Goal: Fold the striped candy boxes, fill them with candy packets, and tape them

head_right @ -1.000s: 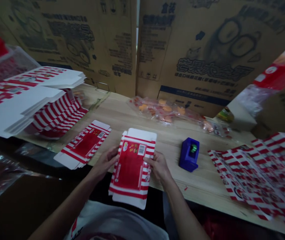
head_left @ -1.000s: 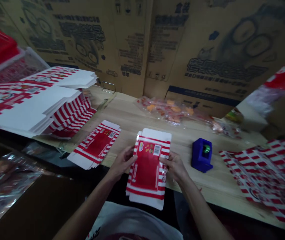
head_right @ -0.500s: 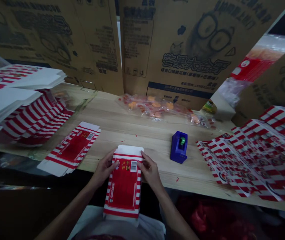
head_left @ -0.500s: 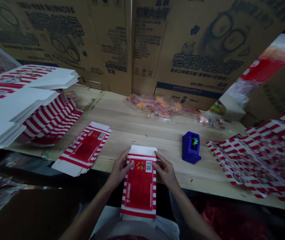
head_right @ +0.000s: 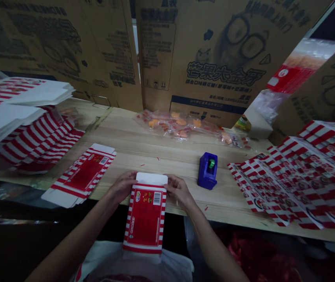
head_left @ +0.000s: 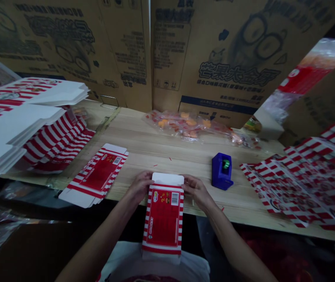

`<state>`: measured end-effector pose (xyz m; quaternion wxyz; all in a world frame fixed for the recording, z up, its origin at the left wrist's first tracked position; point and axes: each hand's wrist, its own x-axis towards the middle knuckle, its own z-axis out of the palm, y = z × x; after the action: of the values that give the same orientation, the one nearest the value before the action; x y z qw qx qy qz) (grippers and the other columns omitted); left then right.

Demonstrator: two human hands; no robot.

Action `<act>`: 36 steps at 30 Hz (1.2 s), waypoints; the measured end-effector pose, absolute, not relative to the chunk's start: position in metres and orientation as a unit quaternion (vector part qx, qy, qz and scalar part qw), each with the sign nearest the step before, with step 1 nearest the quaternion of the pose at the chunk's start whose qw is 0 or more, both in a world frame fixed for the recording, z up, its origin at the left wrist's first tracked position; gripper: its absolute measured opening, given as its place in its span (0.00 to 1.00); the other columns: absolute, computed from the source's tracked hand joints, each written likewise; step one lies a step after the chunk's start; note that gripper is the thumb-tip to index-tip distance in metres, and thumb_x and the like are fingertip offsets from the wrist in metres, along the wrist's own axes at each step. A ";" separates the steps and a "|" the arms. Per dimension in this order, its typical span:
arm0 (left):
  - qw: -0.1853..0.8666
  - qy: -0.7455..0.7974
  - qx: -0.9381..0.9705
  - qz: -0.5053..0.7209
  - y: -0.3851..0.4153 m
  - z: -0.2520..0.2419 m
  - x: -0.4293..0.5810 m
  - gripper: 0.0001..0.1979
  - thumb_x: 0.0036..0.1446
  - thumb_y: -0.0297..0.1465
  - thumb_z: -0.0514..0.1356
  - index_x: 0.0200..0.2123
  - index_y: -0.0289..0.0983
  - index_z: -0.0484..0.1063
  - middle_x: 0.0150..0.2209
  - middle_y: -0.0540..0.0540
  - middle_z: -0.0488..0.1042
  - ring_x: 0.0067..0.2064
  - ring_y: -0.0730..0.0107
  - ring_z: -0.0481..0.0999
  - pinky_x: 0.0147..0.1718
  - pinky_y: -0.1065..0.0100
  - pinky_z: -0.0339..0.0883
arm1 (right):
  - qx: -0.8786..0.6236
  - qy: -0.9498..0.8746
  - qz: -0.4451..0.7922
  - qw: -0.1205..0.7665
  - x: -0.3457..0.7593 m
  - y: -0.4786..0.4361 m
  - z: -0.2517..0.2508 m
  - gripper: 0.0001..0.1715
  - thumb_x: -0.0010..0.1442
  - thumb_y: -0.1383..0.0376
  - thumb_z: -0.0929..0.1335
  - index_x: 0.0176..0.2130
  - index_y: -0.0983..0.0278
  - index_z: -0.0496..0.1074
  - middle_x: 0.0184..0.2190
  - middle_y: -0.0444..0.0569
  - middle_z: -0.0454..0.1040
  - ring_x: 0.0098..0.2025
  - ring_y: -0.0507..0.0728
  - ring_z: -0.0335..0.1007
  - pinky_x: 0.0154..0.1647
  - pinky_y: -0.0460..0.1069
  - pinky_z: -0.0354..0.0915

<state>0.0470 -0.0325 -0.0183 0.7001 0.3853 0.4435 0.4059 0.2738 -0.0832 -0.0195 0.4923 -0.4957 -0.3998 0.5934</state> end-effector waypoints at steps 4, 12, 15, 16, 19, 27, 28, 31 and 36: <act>0.693 0.430 0.431 0.386 -0.036 -0.014 0.042 0.19 0.39 0.36 0.69 0.35 0.31 0.78 0.31 0.42 0.80 0.30 0.65 0.77 0.32 0.66 0.70 | -0.506 -0.455 0.573 0.457 0.279 -0.082 -0.017 0.16 0.48 0.55 0.74 0.33 0.64 0.73 0.27 0.45 0.75 0.28 0.54 0.70 0.31 0.48 0.67; 0.603 0.454 0.544 0.366 -0.047 -0.018 0.031 0.15 0.47 0.40 0.66 0.34 0.35 0.80 0.36 0.44 0.81 0.38 0.60 0.78 0.38 0.65 0.71 | -0.496 -0.628 0.373 0.470 0.274 -0.100 -0.033 0.10 0.60 0.60 0.68 0.41 0.61 0.76 0.42 0.52 0.76 0.46 0.58 0.72 0.46 0.51 0.68; 0.577 0.450 0.584 0.353 -0.047 -0.014 0.032 0.13 0.49 0.39 0.64 0.31 0.34 0.80 0.32 0.44 0.81 0.35 0.63 0.77 0.35 0.67 0.70 | -0.505 -0.614 0.386 0.468 0.272 -0.098 -0.030 0.10 0.60 0.60 0.68 0.36 0.62 0.77 0.38 0.52 0.78 0.43 0.58 0.74 0.45 0.51 0.68; 0.566 0.451 0.595 0.349 -0.046 -0.013 0.032 0.12 0.49 0.38 0.64 0.30 0.34 0.80 0.31 0.45 0.81 0.34 0.64 0.76 0.35 0.68 0.69 | -0.510 -0.601 0.406 0.464 0.272 -0.097 -0.028 0.11 0.59 0.59 0.68 0.34 0.63 0.77 0.37 0.52 0.78 0.41 0.58 0.74 0.43 0.51 0.69; 0.534 0.459 0.621 0.343 -0.043 -0.006 0.032 0.10 0.46 0.34 0.65 0.31 0.34 0.80 0.31 0.45 0.80 0.33 0.66 0.76 0.34 0.69 0.68 | -0.525 -0.558 0.467 0.441 0.272 -0.092 -0.021 0.11 0.54 0.58 0.71 0.32 0.64 0.75 0.33 0.51 0.78 0.35 0.57 0.75 0.37 0.50 0.69; 0.520 0.442 0.656 0.323 -0.030 0.002 0.036 0.07 0.46 0.33 0.62 0.25 0.34 0.76 0.23 0.48 0.75 0.25 0.71 0.72 0.25 0.73 0.63 | -0.573 -0.514 0.483 0.417 0.270 -0.084 -0.007 0.10 0.47 0.60 0.73 0.26 0.64 0.73 0.23 0.47 0.76 0.26 0.55 0.71 0.27 0.48 0.66; 0.518 0.441 0.658 0.322 -0.030 0.001 0.036 0.06 0.46 0.32 0.62 0.24 0.35 0.75 0.22 0.48 0.75 0.25 0.71 0.72 0.25 0.73 0.63 | -0.574 -0.511 0.483 0.420 0.269 -0.083 -0.007 0.10 0.47 0.60 0.73 0.25 0.64 0.73 0.23 0.46 0.75 0.25 0.54 0.70 0.27 0.48 0.65; 0.512 0.433 0.669 0.321 -0.032 -0.001 0.036 0.06 0.47 0.31 0.63 0.22 0.35 0.74 0.21 0.49 0.74 0.24 0.72 0.70 0.25 0.73 0.61 | -0.569 -0.507 0.484 0.431 0.268 -0.085 -0.009 0.10 0.47 0.61 0.73 0.23 0.64 0.71 0.21 0.45 0.75 0.25 0.54 0.69 0.26 0.48 0.65; 0.506 0.416 0.683 0.325 -0.047 -0.005 0.029 0.06 0.51 0.32 0.63 0.27 0.36 0.77 0.33 0.44 0.79 0.35 0.65 0.76 0.32 0.71 0.66 | -0.544 -0.562 0.446 0.435 0.270 -0.100 -0.014 0.10 0.55 0.60 0.70 0.25 0.63 0.73 0.24 0.46 0.75 0.27 0.55 0.70 0.29 0.48 0.66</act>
<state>0.0290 -0.0466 -0.0050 0.5059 0.6825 0.4158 0.3245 0.2703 -0.1003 -0.0141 0.4354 -0.5440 -0.5617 0.4460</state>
